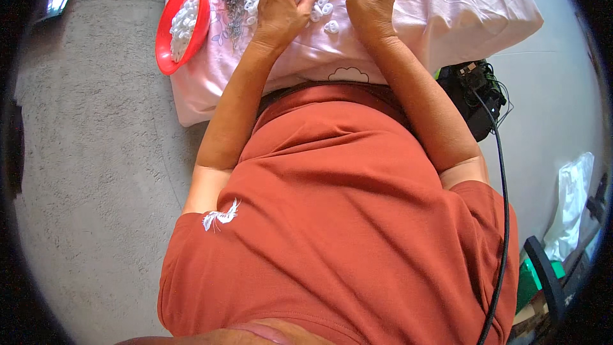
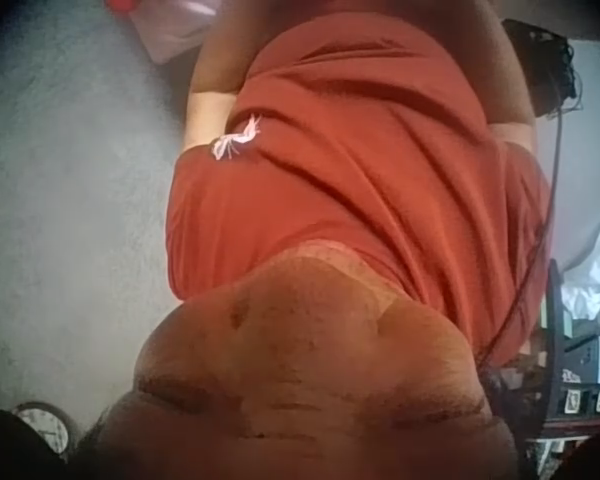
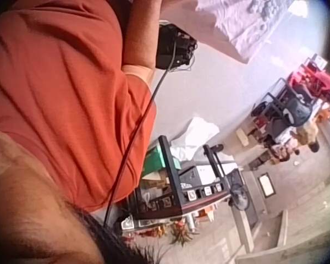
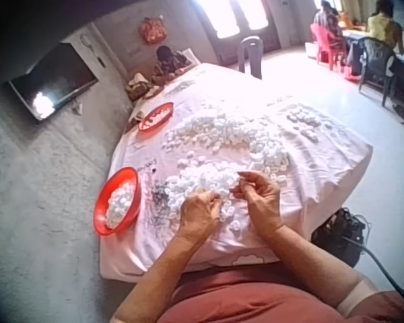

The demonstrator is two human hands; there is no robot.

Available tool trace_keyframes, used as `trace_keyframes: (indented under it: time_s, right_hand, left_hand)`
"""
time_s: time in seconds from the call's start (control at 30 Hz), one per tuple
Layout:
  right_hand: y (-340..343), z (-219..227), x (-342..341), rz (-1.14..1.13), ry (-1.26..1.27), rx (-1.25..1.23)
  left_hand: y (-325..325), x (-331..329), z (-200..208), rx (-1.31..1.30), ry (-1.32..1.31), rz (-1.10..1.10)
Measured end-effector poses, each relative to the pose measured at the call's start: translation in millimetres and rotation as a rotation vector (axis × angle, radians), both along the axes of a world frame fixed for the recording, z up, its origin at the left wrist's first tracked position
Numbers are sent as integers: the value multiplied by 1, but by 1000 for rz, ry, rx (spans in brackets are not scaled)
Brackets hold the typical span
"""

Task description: The person assembles plastic curtain gliders by inserting small metal pins into plastic pieces by hand and placing the assembled parts into a bowl.

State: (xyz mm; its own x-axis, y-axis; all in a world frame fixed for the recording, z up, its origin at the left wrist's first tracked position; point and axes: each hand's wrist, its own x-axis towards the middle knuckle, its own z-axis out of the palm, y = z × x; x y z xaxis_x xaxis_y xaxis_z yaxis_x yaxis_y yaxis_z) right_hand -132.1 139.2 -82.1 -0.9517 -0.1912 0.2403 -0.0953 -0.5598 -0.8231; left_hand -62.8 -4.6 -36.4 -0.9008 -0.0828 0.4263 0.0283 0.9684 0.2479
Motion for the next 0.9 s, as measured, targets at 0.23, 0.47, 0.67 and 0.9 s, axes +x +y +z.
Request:
trace_keyframes:
  time_s: [0.23,0.47,0.67,0.9]
  right_hand:
    - [1,1,0,-9,-8,24]
    - [1,2,1,88,5,84]
    - [0,8,8,233,136,289]
    - [-3,6,10,319,253,426]
  left_hand:
    - [2,-4,0,16,-52,22]
    - [-8,12,5,213,-57,-19]
    - [-10,36,17,1110,-234,-17]
    - [-8,46,23,1152,-219,-8]
